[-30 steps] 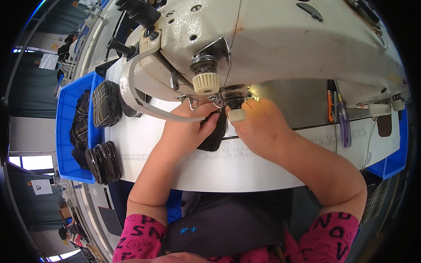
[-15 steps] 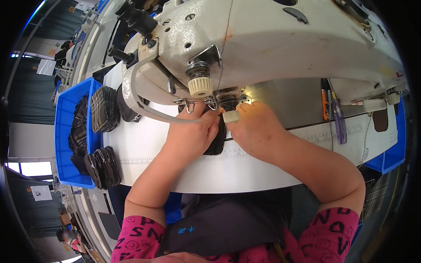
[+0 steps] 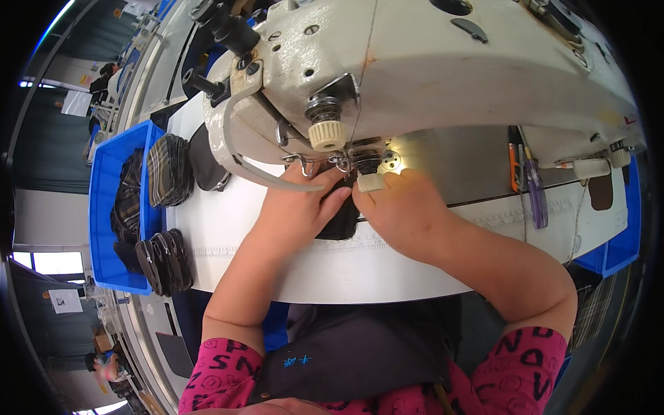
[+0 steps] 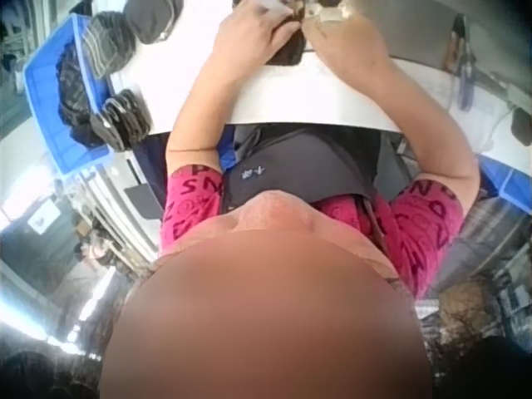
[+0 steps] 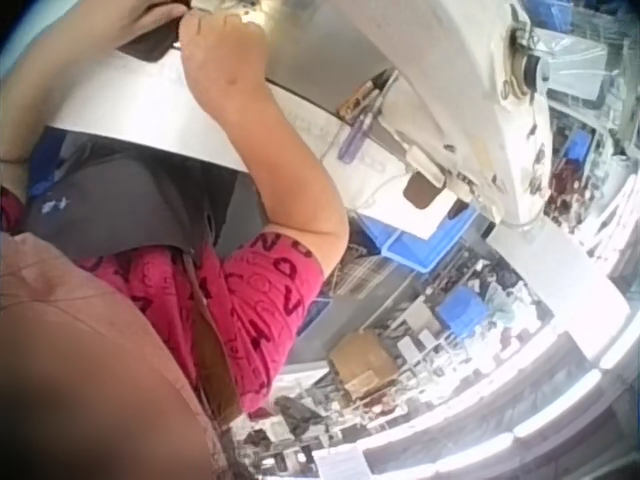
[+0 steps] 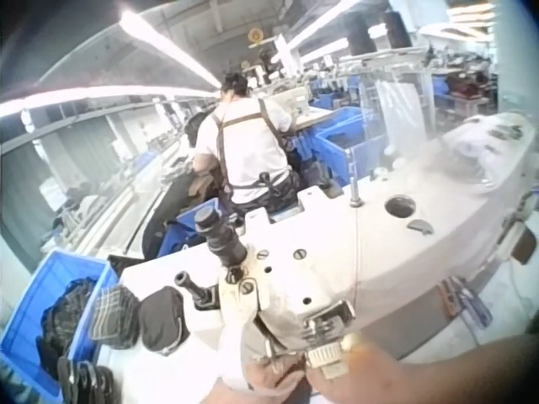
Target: Sewing the edges and components of small fabric pouches using an industrial sewing machine.
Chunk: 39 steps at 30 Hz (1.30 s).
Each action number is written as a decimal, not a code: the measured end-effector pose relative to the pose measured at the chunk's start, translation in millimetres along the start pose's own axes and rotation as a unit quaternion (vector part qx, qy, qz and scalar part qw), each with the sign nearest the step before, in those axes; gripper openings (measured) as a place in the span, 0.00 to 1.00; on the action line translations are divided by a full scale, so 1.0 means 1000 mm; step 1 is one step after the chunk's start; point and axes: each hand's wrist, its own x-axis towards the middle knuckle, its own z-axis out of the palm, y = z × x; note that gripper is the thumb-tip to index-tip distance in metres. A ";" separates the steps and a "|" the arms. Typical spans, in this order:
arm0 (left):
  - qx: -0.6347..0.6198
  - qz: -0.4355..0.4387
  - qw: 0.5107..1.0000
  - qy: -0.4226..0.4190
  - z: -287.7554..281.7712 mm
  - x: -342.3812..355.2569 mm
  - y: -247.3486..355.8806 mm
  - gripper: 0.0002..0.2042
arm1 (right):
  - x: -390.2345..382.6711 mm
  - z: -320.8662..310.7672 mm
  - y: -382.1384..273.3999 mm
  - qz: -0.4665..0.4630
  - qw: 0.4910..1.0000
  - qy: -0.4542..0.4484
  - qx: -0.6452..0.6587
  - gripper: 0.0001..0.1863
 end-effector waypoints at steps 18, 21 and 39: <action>-0.159 -0.037 0.978 -0.132 -0.022 -0.010 -0.002 0.09 | -0.002 0.004 -0.001 -0.105 0.984 0.127 -0.072 0.08; -0.241 -0.066 0.960 -0.128 -0.021 -0.010 -0.009 0.08 | -0.001 0.011 -0.004 -0.116 0.979 0.147 -0.081 0.09; -0.094 0.054 0.987 -0.119 -0.032 -0.016 -0.002 0.25 | 0.005 0.002 0.011 0.049 0.995 -0.045 0.075 0.08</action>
